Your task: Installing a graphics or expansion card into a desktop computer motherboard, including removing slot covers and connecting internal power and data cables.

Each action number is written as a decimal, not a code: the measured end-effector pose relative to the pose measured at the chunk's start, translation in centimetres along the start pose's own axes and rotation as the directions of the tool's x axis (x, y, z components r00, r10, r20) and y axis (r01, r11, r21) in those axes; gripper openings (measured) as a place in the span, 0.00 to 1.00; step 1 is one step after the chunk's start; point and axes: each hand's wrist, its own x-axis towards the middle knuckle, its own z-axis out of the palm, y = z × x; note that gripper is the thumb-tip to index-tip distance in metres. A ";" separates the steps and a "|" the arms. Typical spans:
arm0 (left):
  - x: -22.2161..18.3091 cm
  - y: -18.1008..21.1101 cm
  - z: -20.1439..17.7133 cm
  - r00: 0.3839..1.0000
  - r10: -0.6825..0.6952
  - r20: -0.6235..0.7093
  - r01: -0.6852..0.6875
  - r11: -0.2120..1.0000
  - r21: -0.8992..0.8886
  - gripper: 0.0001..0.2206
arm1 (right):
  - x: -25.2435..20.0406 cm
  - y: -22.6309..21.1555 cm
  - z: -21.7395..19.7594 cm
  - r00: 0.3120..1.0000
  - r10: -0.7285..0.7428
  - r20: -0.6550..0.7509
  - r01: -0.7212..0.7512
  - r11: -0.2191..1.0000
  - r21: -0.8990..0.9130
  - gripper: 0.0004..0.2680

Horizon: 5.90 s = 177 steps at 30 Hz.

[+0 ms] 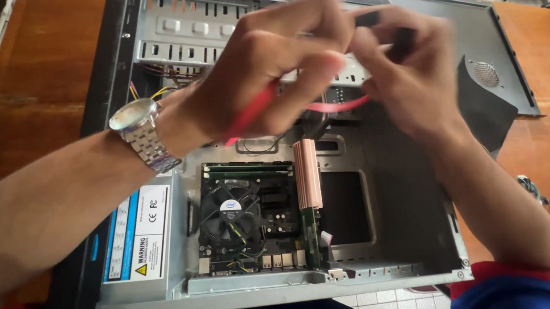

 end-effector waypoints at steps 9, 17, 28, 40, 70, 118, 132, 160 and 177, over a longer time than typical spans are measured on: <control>-2.1 -4.9 0.3 0.957 -0.195 0.214 0.088 0.899 0.428 0.32 | -3.0 1.5 -1.9 0.854 -0.519 0.036 0.488 0.775 -0.400 0.05; -0.7 -2.4 0.2 0.892 -0.403 0.207 0.417 0.908 -0.030 0.12 | -3.3 0.8 -2.3 0.828 -0.554 0.088 0.538 0.738 -0.408 0.07; 0.6 -0.7 -0.5 0.662 -0.720 0.209 0.749 0.648 -0.140 0.19 | -4.1 0.1 -9.1 0.993 0.100 -0.058 -0.078 0.950 0.303 0.12; 1.4 -0.6 -0.5 0.368 -0.911 0.186 0.930 0.356 -0.093 0.19 | -7.0 -0.2 -10.0 0.999 -0.018 0.039 0.023 0.990 -0.139 0.06; -0.8 -5.0 5.7 0.658 -0.678 0.328 0.538 0.728 0.426 0.13 | -4.1 8.5 -2.9 0.741 0.370 0.561 0.214 0.662 -0.718 0.10; -3.2 -8.5 5.5 0.578 -0.648 0.497 0.521 0.761 0.387 0.09 | -0.5 8.1 0.1 0.473 0.752 0.460 -0.074 0.554 -0.829 0.07; -2.6 -8.2 3.9 0.333 -0.827 0.453 0.680 0.544 0.492 0.12 | -0.4 8.0 1.3 0.371 0.815 0.446 -0.455 0.578 -0.678 0.08; -4.3 -10.2 4.5 0.468 -0.593 0.655 0.205 0.794 0.572 0.13 | 0.3 6.6 2.6 0.269 0.904 0.333 -0.625 0.427 -0.654 0.07; -5.4 -11.8 5.1 0.458 -0.419 0.784 -0.156 0.830 0.535 0.17 | 0.3 6.7 2.8 0.250 0.909 0.333 -0.687 0.408 -0.601 0.06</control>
